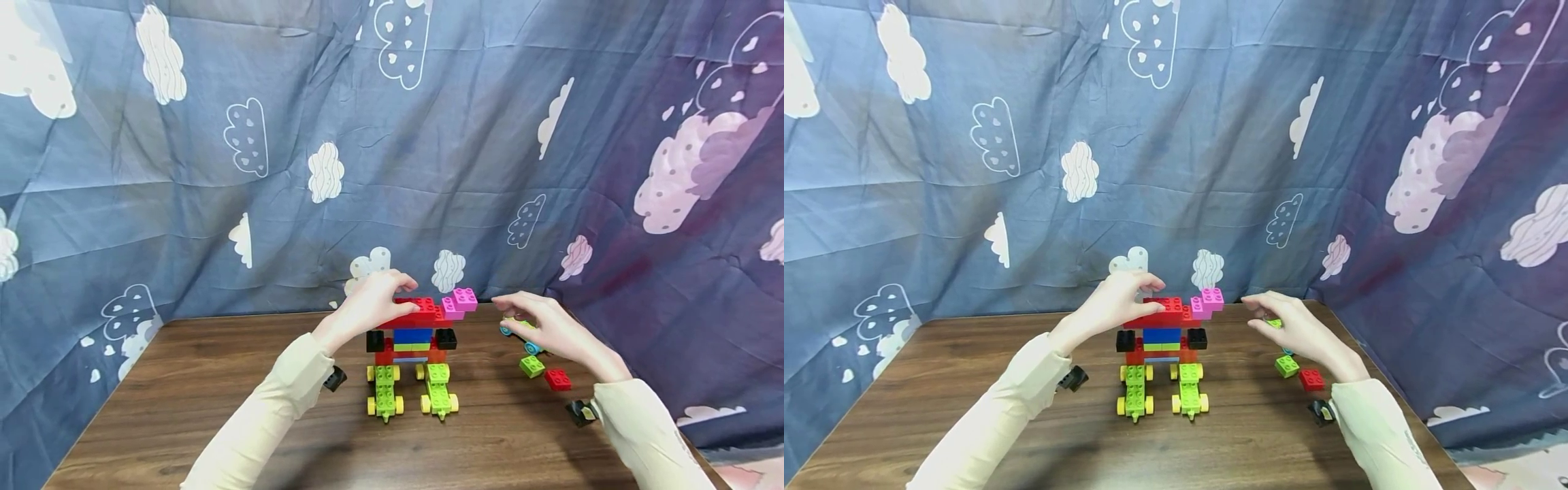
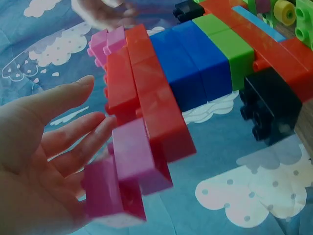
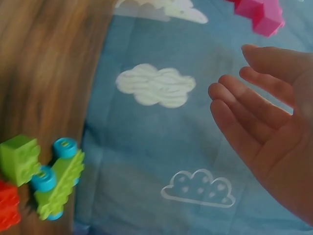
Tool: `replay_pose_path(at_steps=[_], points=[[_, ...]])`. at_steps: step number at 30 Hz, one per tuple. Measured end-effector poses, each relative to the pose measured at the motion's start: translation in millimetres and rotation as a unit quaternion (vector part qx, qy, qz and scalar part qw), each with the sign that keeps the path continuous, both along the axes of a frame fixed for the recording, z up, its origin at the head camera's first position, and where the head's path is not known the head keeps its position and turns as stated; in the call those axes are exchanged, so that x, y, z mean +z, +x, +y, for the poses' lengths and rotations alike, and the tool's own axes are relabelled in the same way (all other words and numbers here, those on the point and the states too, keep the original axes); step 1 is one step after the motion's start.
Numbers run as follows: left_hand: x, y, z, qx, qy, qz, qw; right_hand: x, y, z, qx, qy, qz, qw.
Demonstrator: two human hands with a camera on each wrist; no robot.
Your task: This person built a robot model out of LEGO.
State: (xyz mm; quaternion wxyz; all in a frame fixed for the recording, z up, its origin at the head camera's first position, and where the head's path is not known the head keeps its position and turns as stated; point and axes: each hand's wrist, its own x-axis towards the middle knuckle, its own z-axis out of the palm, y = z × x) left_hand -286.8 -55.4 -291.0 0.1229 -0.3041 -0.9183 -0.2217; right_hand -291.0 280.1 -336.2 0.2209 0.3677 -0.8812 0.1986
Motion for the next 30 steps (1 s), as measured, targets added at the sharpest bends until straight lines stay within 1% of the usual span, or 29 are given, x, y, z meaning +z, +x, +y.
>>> replay_pose_path(at_steps=[2,5,9,13,18,21,25,28,30], points=[[-0.1,0.4,-3.2,0.007,0.002,0.003,1.0,-5.2,1.2,8,-0.006,-0.002,-0.007,1.0],[0.3,0.9,-10.0,0.009,0.011,0.007,0.9999,-15.3,2.1,20,-0.015,-0.003,-0.008,0.9998],[0.4,1.3,-21.0,0.008,0.026,0.008,0.9996,-30.5,3.4,37,-0.03,-0.008,-0.023,0.9992],[-1.6,2.1,-31.6,0.001,0.033,-0.004,0.9994,-46.0,6.1,57,-0.049,-0.017,-0.06,0.9968],[-5.5,1.5,-42.5,-0.014,0.038,-0.011,0.9991,-66.7,6.7,81,-0.076,-0.021,-0.091,0.9927],[-7.5,0.9,-47.6,-0.017,0.037,-0.01,0.9991,-75.4,7.4,92,-0.102,0.001,-0.11,0.9887],[-9.4,0.9,-54.4,-0.015,0.039,-0.017,0.999,-83.7,9.9,101,-0.132,0.031,-0.138,0.981],[-10.1,1.3,-59.2,-0.013,0.041,-0.026,0.9987,-89.3,10.9,105,-0.137,0.041,-0.151,0.9781],[-10.5,1.7,-62.3,-0.013,0.041,-0.022,0.9988,-92.8,11.2,107,-0.136,0.039,-0.159,0.9771]])
